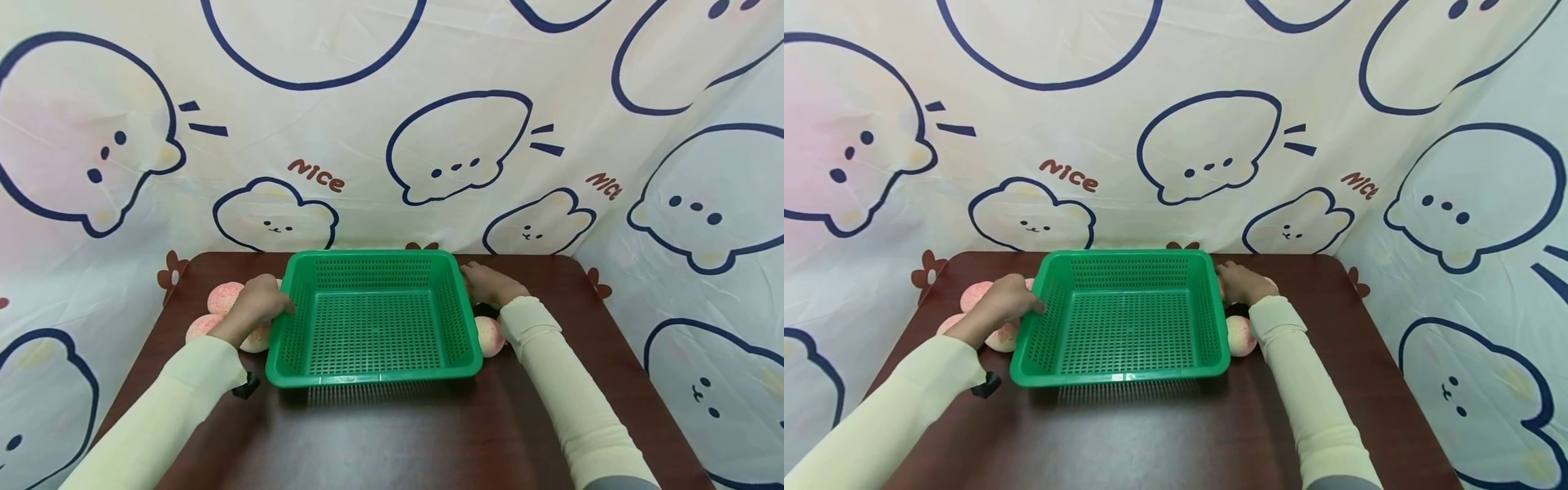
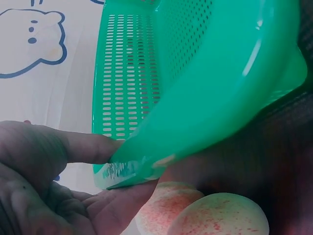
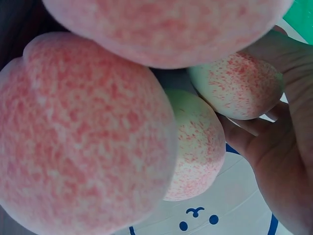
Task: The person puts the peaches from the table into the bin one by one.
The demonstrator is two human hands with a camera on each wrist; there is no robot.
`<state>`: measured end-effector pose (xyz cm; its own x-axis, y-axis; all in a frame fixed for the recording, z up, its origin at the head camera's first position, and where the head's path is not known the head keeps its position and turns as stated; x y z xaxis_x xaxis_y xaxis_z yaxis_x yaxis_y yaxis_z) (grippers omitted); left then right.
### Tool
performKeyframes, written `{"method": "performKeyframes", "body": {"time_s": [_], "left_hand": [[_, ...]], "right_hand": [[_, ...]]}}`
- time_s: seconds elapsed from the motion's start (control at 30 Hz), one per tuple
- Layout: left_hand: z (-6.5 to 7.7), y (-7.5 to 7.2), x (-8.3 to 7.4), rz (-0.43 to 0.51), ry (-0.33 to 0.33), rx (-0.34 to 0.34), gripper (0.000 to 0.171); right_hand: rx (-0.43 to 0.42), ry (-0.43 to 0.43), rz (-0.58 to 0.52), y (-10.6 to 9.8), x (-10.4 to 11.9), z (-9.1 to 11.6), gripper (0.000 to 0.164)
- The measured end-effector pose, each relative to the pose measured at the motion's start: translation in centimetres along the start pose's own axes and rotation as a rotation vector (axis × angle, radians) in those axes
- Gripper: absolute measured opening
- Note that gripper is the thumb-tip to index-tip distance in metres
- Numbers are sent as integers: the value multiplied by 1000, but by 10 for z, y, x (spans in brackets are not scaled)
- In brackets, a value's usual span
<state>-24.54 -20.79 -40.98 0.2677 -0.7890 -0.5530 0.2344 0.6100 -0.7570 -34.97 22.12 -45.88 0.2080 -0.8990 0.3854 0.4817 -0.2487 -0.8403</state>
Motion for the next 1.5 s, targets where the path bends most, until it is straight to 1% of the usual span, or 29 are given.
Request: {"method": "performKeyframes", "body": {"time_s": [0.13,0.3,0.37,0.43,0.57,0.67,0.7,0.93,1.07,1.17,1.27,1.33,1.4,1.5], "left_hand": [[-3,-2,-2,-28,-3,15,14],[-7,-3,-3,-67,-6,46,14],[-9,-3,-1,-56,-13,58,15],[-10,-3,0,-28,-29,73,16],[-11,-3,3,44,-65,106,18],[-11,-3,4,63,-74,117,21],[-11,-3,4,59,-74,116,21],[-10,-4,2,57,-69,82,13],[-10,-2,3,62,-69,90,17],[-11,0,4,60,-72,98,20],[-11,0,4,64,-91,106,21],[-11,-1,4,61,-93,107,21],[-11,-1,4,64,-98,109,19],[-12,-2,4,65,-104,115,17]], "right_hand": [[-3,-1,15,-2,0,0,81],[-16,-3,42,-2,0,-1,82],[-23,4,61,-2,0,-2,78],[-30,8,83,-2,1,-4,71],[-40,-6,128,-2,4,-5,52],[-46,-17,149,-2,6,-5,47],[-49,-14,146,-3,6,-5,48],[-64,-1,106,-3,2,-4,71],[-70,-7,116,-5,-3,-5,76],[-79,-40,112,-11,-6,-5,66],[-102,-80,82,-21,-6,-5,47],[-119,-114,69,-29,-4,-3,39],[-140,-134,75,-37,-1,1,42],[-169,-140,121,-51,4,9,56]]}}
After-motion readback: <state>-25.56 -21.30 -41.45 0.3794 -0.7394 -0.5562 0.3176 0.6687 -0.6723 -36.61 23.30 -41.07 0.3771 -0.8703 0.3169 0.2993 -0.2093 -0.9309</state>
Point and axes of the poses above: each hand's wrist, its own z-axis away from the middle knuckle, its own y-axis out of the palm, x = y × z, the point moved 3 cm from there along -z, towards the middle knuckle, and after that the axes turned 2 degrees about -z, right-handed, at the moved point
